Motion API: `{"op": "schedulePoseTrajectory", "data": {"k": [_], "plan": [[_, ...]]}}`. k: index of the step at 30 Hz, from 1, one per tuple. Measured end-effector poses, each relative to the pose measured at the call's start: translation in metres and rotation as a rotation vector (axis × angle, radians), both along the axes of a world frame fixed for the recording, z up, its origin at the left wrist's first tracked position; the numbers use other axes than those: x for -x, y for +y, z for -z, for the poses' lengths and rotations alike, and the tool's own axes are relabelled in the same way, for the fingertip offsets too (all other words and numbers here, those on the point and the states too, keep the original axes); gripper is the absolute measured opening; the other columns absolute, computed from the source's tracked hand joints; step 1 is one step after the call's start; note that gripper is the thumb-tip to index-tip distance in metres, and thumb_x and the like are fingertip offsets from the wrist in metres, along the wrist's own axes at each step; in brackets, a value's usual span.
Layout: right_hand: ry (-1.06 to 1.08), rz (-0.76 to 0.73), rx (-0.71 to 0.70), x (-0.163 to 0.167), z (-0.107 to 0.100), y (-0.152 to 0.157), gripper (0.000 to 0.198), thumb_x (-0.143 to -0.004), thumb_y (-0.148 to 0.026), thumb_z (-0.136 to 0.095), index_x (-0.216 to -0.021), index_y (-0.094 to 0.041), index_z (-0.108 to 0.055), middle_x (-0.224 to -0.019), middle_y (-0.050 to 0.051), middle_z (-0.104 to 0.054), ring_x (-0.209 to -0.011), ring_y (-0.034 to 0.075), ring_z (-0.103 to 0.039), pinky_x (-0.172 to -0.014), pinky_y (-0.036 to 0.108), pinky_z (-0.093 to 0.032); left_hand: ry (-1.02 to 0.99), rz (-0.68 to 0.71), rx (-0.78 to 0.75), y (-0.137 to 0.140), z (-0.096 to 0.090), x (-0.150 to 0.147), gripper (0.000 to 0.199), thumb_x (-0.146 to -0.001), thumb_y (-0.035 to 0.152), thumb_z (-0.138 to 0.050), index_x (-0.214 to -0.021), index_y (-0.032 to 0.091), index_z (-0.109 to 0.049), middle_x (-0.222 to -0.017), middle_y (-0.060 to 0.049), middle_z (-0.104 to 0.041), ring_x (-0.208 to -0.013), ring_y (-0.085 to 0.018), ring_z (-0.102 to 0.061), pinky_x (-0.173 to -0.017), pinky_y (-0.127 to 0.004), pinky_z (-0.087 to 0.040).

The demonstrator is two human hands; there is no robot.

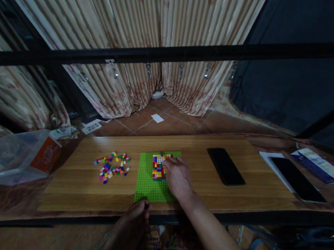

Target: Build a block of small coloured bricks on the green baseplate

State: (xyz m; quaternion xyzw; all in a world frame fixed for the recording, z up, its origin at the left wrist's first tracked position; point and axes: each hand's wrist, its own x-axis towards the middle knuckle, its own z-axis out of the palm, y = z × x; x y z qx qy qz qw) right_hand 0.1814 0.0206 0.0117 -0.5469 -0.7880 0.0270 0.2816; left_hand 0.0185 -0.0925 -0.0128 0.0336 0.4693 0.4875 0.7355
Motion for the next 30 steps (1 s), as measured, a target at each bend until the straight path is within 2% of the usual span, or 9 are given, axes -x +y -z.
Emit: {"op": "schedulePoseTrajectory", "data": {"k": [6, 12, 19, 30], "plan": [[0.076, 0.058, -0.022, 0.002, 0.007, -0.005, 0.018, -0.086, -0.018, -0.051, -0.085, -0.022, -0.068, -0.087, 0.004, -0.07, -0.079, 0.02, -0.058, -0.077, 0.032, -0.042, 0.006, 0.015, 0.013, 0.001, -0.001, 0.003, 0.012, -0.073, 0.02, -0.069, -0.083, 0.013, -0.066, -0.081, -0.004, -0.067, -0.059, -0.007, -0.061, -0.057, -0.017, -0.048], [0.194, 0.117, -0.056, -0.001, 0.005, -0.013, 0.022, -0.087, -0.018, -0.046, -0.087, -0.02, -0.068, -0.088, 0.006, -0.07, -0.082, 0.021, -0.059, -0.078, 0.034, -0.045, 0.018, 0.026, 0.034, 0.0, -0.001, 0.003, 0.012, -0.075, 0.022, -0.068, -0.084, 0.014, -0.066, -0.082, -0.004, -0.067, -0.06, -0.008, -0.061, -0.056, -0.018, -0.048], [0.117, 0.078, -0.053, 0.002, 0.007, -0.019, 0.029, -0.086, -0.012, -0.043, -0.095, -0.02, -0.069, -0.094, 0.007, -0.067, -0.086, 0.021, -0.055, -0.081, 0.035, -0.044, 0.006, 0.03, 0.022, 0.001, 0.0, 0.003, 0.013, -0.073, 0.021, -0.07, -0.083, 0.014, -0.066, -0.08, -0.004, -0.067, -0.059, -0.007, -0.061, -0.058, -0.017, -0.048], [-0.028, 0.104, -0.075, 0.006, 0.016, -0.022, 0.029, -0.087, -0.011, -0.043, -0.1, -0.017, -0.068, -0.098, 0.008, -0.067, -0.089, 0.022, -0.054, -0.084, 0.034, -0.043, 0.03, 0.024, 0.008, -0.002, -0.002, 0.002, 0.016, -0.075, 0.024, -0.067, -0.087, 0.013, -0.065, -0.085, -0.005, -0.066, -0.064, -0.008, -0.061, -0.061, -0.019, -0.05]]}}
